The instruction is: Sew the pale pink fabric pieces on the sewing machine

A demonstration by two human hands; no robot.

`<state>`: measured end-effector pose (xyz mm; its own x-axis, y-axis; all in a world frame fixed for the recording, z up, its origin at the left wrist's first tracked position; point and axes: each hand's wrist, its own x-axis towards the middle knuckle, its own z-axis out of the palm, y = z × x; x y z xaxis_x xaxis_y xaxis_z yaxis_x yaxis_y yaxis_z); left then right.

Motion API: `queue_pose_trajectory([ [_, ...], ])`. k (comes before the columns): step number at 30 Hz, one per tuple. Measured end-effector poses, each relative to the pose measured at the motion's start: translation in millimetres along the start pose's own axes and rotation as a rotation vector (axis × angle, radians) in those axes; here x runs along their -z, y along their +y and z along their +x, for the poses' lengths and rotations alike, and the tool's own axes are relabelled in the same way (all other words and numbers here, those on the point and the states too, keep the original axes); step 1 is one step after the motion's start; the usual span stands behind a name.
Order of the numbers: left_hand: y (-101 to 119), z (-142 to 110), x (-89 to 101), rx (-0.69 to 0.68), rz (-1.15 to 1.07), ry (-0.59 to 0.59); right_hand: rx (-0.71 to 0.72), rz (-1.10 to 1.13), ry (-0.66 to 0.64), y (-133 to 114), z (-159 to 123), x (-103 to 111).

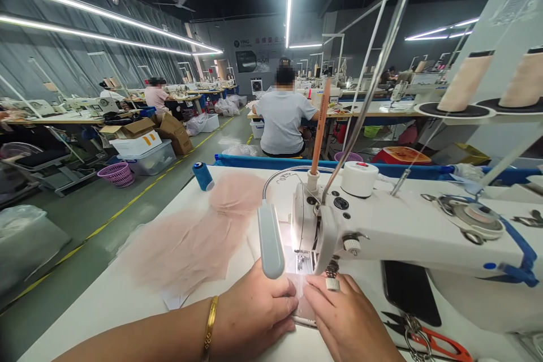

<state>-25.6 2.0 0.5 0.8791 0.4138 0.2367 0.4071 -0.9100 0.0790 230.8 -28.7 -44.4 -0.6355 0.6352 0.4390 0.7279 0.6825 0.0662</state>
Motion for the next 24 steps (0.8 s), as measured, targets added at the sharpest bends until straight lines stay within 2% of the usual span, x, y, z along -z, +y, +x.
queue_pose_trajectory([
  [14, -11.3, 10.2, -16.1, 0.081, 0.08, 0.12, -0.146, -0.135, 0.038, 7.0, -5.2, -28.7],
  [18, -14.4, 13.0, -19.5, 0.152, 0.076, 0.155, -0.187, -0.151, 0.047, 6.0, -2.0, -30.1],
  [24, -23.4, 17.3, -22.6, 0.186, -0.004, 0.125, -0.199, -0.145, 0.071, 3.8, -2.3, -28.3],
])
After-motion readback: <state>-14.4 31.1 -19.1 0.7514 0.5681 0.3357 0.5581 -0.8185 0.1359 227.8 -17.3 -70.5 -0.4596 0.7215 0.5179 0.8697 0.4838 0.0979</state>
